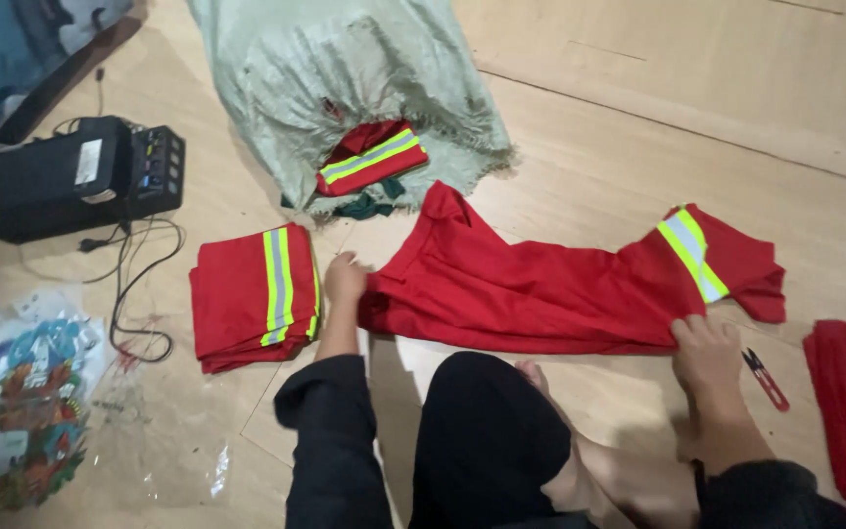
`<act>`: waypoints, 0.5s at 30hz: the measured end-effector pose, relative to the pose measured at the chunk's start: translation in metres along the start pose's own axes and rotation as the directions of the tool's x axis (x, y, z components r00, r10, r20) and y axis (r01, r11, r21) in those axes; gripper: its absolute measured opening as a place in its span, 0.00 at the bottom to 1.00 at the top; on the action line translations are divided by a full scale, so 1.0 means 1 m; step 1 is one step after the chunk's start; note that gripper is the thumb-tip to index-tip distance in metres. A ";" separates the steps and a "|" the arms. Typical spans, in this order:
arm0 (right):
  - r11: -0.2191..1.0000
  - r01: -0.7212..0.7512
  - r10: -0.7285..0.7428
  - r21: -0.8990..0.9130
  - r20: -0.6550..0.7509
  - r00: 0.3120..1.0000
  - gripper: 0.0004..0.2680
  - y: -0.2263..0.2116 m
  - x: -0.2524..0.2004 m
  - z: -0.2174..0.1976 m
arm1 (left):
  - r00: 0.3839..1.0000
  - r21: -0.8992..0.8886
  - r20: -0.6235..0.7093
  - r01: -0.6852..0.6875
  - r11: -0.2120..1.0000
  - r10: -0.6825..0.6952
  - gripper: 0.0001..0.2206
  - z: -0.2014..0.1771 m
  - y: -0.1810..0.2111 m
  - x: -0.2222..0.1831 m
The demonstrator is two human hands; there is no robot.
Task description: Folding red reflective safety pants and stacking them neatly on the floor.
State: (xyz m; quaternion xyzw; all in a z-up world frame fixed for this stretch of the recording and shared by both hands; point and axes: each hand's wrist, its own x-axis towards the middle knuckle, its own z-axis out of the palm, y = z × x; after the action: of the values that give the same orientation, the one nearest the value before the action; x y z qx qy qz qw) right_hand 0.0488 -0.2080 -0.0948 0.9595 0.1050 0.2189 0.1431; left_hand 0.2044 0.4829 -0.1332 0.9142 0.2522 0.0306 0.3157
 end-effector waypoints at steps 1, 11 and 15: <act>1.000 0.007 -0.007 0.005 -0.007 1.000 0.07 0.001 0.001 -0.003 | 1.000 0.000 -0.009 0.006 1.000 -0.006 0.23 0.011 0.009 0.004; 0.985 -0.125 0.165 -0.115 0.469 0.868 0.06 0.012 0.002 -0.029 | 0.957 0.016 0.290 0.005 1.000 -0.009 0.30 0.098 0.090 -0.011; 0.986 -0.142 0.164 -0.088 0.351 0.922 0.01 0.027 -0.009 -0.012 | 0.848 0.149 0.516 0.049 0.988 -0.120 0.19 0.098 0.106 -0.017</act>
State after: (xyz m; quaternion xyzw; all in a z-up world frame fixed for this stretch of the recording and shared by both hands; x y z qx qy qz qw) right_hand 0.0394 -0.2324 -0.0795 0.9837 -0.0048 0.0546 0.1715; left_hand 0.2578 0.3485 -0.1465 0.8945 0.1982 -0.2498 0.3133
